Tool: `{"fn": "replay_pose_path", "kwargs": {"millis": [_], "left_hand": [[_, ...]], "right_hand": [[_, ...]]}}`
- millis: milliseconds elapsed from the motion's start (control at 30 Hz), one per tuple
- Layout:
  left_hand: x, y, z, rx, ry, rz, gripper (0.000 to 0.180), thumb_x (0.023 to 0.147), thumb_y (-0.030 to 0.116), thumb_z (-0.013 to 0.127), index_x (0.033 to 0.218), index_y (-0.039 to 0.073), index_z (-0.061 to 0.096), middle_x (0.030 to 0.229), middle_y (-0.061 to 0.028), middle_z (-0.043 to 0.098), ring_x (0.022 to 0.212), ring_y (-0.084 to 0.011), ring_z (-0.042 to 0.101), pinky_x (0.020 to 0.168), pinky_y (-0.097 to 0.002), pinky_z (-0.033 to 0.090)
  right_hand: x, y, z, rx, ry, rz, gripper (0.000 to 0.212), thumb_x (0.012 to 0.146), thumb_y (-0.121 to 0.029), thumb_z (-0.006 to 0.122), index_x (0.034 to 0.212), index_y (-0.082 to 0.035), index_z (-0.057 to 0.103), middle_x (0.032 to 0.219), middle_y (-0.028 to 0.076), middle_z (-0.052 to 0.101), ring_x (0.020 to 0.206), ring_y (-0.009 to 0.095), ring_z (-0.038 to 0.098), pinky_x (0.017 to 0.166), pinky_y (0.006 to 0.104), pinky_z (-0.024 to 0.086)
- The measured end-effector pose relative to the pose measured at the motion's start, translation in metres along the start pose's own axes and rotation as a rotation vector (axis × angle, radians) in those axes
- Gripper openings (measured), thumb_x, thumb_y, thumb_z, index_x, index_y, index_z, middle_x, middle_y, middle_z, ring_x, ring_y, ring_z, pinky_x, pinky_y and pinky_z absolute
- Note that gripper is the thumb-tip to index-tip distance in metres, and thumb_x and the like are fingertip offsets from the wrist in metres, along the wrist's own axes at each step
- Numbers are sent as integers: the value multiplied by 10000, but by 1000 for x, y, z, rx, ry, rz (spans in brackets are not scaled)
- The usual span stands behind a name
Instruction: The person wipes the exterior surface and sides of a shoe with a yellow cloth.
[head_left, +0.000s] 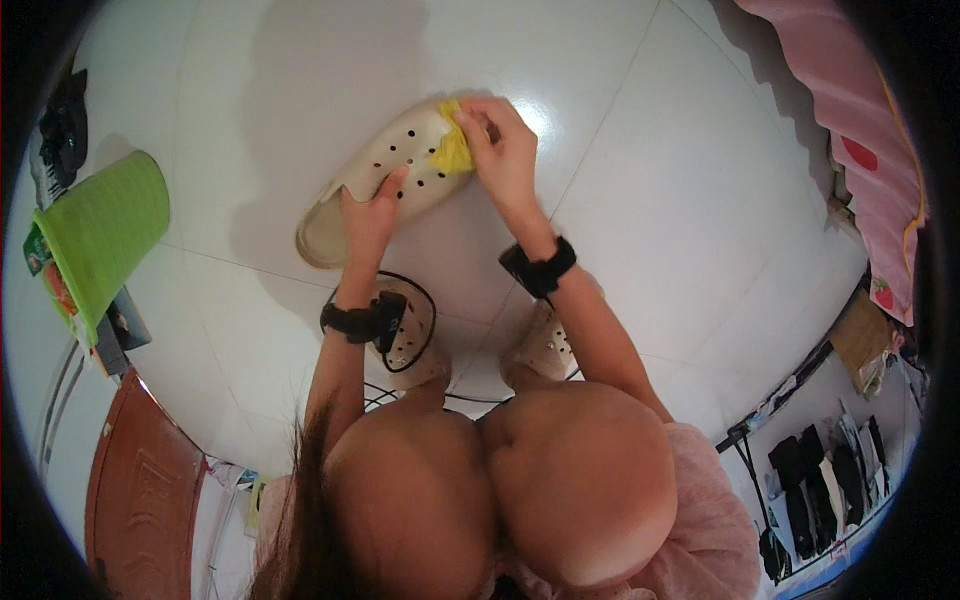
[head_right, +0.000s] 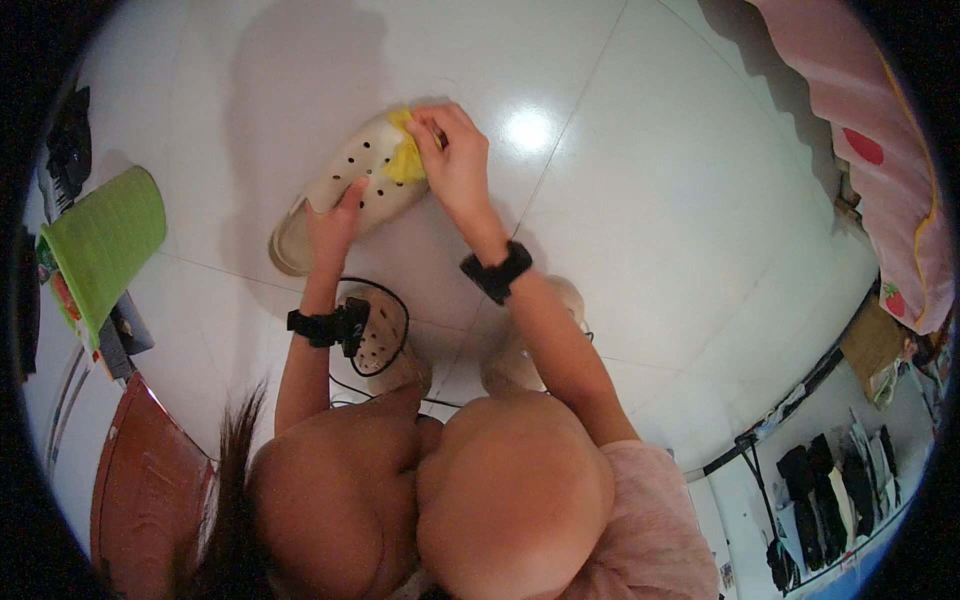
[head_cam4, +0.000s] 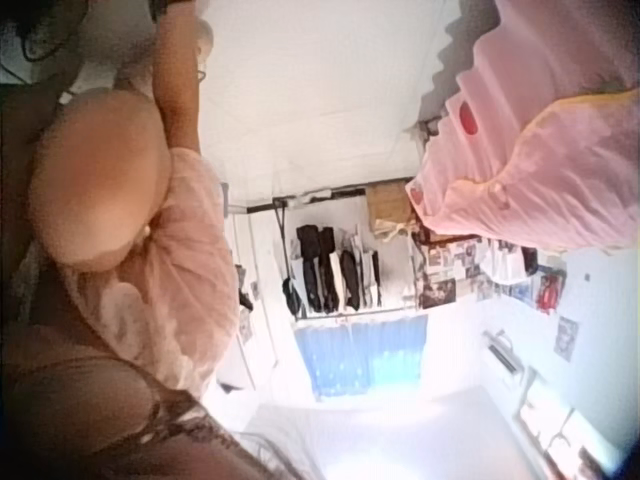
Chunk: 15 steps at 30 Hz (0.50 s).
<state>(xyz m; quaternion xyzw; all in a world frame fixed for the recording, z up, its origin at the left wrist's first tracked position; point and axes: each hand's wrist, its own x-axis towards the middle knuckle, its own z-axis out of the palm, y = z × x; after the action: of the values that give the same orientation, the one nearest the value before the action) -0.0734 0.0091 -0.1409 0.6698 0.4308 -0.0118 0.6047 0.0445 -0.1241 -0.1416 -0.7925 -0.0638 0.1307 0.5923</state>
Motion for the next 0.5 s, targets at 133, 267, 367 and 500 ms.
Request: {"fn": "replay_pose_path", "kwargs": {"millis": [133,267,367,500], "left_hand": [[-3,5,-4,17,23,8,282,847,163,735,1052,-24,685,964,-91,717,832,-164,661,755,-304,512],[0,0,9,-18,60,4,274,846,166,736,1035,-28,689,951,-92,722,828,-159,663,752,-300,512],[3,5,1,33,15,82,266,848,163,732,1025,-30,690,940,-92,723,829,-161,665,751,-301,513],[-1,13,-4,75,9,66,256,843,150,734,1022,-29,691,931,-98,724,822,-168,667,750,-298,515]], "right_hand": [[-26,0,-1,36,-1,92,135,878,-93,675,931,29,653,822,118,618,677,189,580,621,279,467],[9,-6,-1,-50,1,-2,145,882,-101,675,920,37,651,824,110,619,674,179,571,627,273,470],[-2,-5,-5,-54,-12,-44,152,888,-112,673,914,36,658,824,109,617,676,173,567,623,278,474],[-25,-1,-3,-17,8,110,149,889,-113,669,920,32,662,842,125,635,683,200,595,618,281,477]]}}
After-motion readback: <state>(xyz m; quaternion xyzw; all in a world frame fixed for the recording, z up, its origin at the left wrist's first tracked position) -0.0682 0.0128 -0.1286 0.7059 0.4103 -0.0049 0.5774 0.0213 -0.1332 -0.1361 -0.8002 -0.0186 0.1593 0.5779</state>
